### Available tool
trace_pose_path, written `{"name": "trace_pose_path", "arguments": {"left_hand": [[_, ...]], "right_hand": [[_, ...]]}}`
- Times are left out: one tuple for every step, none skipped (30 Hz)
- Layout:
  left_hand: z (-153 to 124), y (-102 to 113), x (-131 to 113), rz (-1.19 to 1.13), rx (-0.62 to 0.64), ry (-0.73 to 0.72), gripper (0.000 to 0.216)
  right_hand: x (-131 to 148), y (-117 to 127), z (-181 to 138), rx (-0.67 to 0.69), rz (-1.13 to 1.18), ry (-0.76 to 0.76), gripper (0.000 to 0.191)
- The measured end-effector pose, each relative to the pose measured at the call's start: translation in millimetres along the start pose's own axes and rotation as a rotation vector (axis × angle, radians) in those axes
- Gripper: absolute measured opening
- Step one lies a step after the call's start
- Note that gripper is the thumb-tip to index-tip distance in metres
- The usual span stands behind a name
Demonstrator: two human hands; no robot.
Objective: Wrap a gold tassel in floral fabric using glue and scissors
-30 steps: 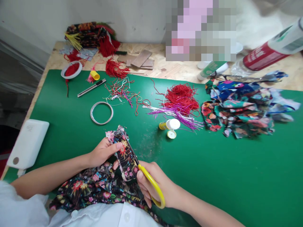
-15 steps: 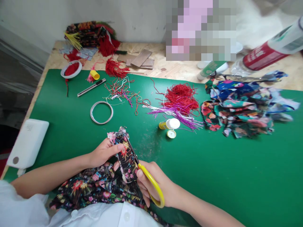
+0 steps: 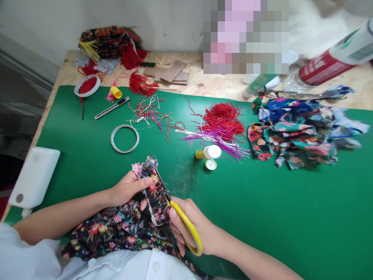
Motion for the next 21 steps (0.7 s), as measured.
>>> {"name": "trace_pose_path", "arguments": {"left_hand": [[-0.2, -0.2, 0.0, -0.002, 0.004, 0.008, 0.066], [-0.3, -0.6, 0.2, -0.006, 0.009, 0.016, 0.065], [-0.5, -1.1, 0.6, -0.010, 0.013, 0.025, 0.065], [-0.6, -1.6, 1.4, -0.013, 0.015, 0.033, 0.064], [-0.7, -2.0, 2.4, -0.016, 0.016, 0.037, 0.064], [-0.7, -2.4, 3.5, -0.017, 0.014, 0.039, 0.064], [-0.7, -2.6, 4.6, -0.017, 0.010, 0.041, 0.063], [-0.7, -2.6, 5.5, -0.016, 0.006, 0.043, 0.063], [-0.7, -2.6, 6.2, -0.015, 0.005, 0.045, 0.063], [-0.7, -2.5, 6.6, -0.015, 0.004, 0.047, 0.063], [-0.8, -2.2, 6.8, -0.014, 0.002, 0.048, 0.064], [-0.9, -2.0, 6.7, -0.013, 0.002, 0.047, 0.064], [-0.9, -1.7, 6.6, -0.011, 0.003, 0.044, 0.064], [-1.0, -1.4, 6.6, -0.010, 0.006, 0.040, 0.063], [-1.2, -1.0, 6.8, -0.008, 0.009, 0.035, 0.063], [-1.2, -0.7, 7.2, -0.005, 0.014, 0.029, 0.062], [-1.3, -0.5, 7.7, -0.002, 0.019, 0.022, 0.061], [-1.4, -0.4, 8.3, 0.003, 0.025, 0.017, 0.060], [-1.5, -0.5, 8.7, 0.006, 0.031, 0.011, 0.059], [-1.6, -0.8, 8.8, 0.008, 0.038, 0.007, 0.059], [-1.7, -1.3, 8.4, 0.005, 0.041, 0.004, 0.058]], "right_hand": [[1.3, -0.1, -0.3, 0.005, -0.003, 0.006, 0.051], [3.0, -0.1, -0.4, 0.009, -0.007, 0.016, 0.051], [4.7, -0.1, -0.4, 0.012, -0.013, 0.029, 0.051], [6.4, -0.1, -0.2, 0.018, -0.021, 0.040, 0.051], [7.6, 0.1, 0.0, 0.024, -0.031, 0.045, 0.052], [8.2, 0.4, 0.4, 0.031, -0.038, 0.043, 0.052], [8.0, 0.8, 0.8, 0.037, -0.041, 0.037, 0.052], [7.2, 1.2, 1.3, 0.043, -0.039, 0.031, 0.052], [5.8, 1.6, 1.8, 0.046, -0.033, 0.029, 0.052], [4.0, 1.9, 2.4, 0.043, -0.025, 0.030, 0.052], [2.1, 2.1, 2.9, 0.039, -0.017, 0.034, 0.052], [0.3, 2.0, 3.4, 0.034, -0.012, 0.038, 0.053], [-1.3, 1.7, 3.8, 0.026, -0.008, 0.041, 0.053], [-2.6, 1.4, 4.1, 0.018, -0.005, 0.041, 0.054], [-3.6, 1.1, 4.3, 0.007, 0.000, 0.039, 0.054], [-4.3, 0.8, 4.4, -0.004, 0.005, 0.034, 0.055], [-4.9, 0.7, 4.4, -0.014, 0.012, 0.026, 0.056], [-5.3, 0.6, 4.4, -0.023, 0.018, 0.015, 0.057], [-5.7, 0.6, 4.2, -0.030, 0.021, 0.003, 0.057], [-6.1, 0.6, 4.1, -0.037, 0.023, -0.010, 0.058], [-6.4, 0.5, 3.9, -0.044, 0.022, -0.020, 0.059]]}}
Point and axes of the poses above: each hand's wrist, its own z-axis towards the middle knuckle, its own y-axis out of the back of the hand, x = y × z, the point moved 1 cm from there along z, towards the middle knuckle, and after that the axes turned 4 degrees about z, right-handed, at the moved point
